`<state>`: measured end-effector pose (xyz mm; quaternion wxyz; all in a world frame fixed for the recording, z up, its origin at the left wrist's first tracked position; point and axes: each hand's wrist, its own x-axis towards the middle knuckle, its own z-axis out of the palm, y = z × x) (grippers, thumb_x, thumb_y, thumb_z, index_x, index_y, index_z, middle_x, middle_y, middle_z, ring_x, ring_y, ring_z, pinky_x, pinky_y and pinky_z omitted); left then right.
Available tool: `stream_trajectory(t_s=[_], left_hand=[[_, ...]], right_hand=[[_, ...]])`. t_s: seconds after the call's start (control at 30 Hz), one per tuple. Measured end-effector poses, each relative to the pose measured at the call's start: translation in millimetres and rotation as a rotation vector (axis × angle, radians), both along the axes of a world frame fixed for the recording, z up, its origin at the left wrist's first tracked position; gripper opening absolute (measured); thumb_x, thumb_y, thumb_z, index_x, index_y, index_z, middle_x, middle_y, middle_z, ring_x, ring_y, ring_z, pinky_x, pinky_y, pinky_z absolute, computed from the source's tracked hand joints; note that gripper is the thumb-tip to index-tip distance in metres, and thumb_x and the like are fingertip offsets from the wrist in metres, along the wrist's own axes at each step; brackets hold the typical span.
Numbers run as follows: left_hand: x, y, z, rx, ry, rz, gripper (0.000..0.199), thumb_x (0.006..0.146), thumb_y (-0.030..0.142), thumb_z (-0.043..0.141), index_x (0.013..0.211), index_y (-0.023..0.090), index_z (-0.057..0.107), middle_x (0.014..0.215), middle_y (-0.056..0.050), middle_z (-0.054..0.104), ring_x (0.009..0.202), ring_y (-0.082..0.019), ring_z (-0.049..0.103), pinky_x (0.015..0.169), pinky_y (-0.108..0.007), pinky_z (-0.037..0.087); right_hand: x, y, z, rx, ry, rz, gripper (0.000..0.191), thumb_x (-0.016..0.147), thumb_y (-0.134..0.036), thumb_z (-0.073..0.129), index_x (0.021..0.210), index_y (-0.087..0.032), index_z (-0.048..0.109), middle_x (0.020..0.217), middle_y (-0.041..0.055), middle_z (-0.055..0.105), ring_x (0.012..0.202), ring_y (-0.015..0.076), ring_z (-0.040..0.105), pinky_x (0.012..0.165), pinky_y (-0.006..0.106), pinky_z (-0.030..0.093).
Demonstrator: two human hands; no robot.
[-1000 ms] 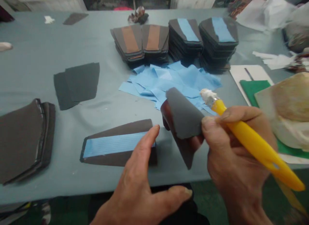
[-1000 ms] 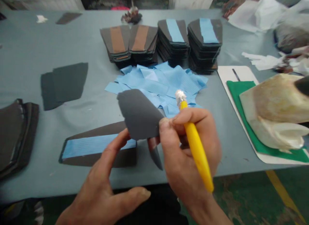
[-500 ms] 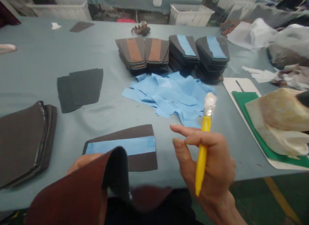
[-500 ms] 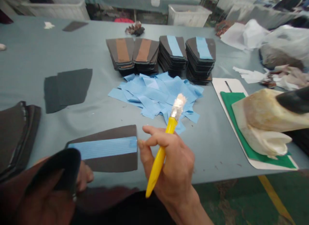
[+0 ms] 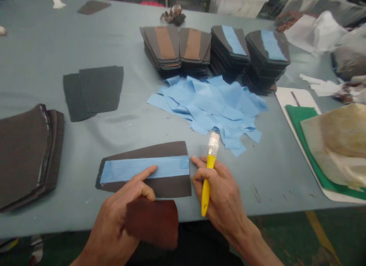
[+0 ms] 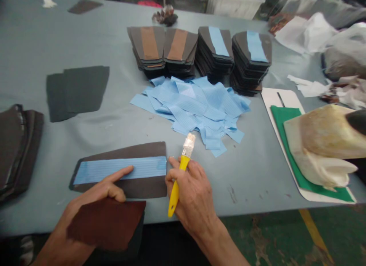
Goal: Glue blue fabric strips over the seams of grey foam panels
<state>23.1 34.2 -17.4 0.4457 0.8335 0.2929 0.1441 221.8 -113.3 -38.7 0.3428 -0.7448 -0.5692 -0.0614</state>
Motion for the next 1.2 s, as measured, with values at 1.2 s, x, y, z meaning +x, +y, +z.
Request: stream_trajectory(t_s=[1.2], left_hand=[[-12.0, -4.0, 2.3, -0.566, -0.299, 0.388, 0.028, 0.087, 0.052, 0.076, 0.079, 0.025, 0.075, 0.115, -0.005, 0.082, 0.113, -0.029, 0.076, 0.095, -0.031, 0.063]], right_hand=[[8.9, -18.2, 22.5, 0.052, -0.182, -0.205, 0.01, 0.106, -0.024, 0.067, 0.106, -0.024, 0.057, 0.096, 0.0033, 0.074, 0.085, 0.0196, 0.074, 0.072, 0.03, 0.058]])
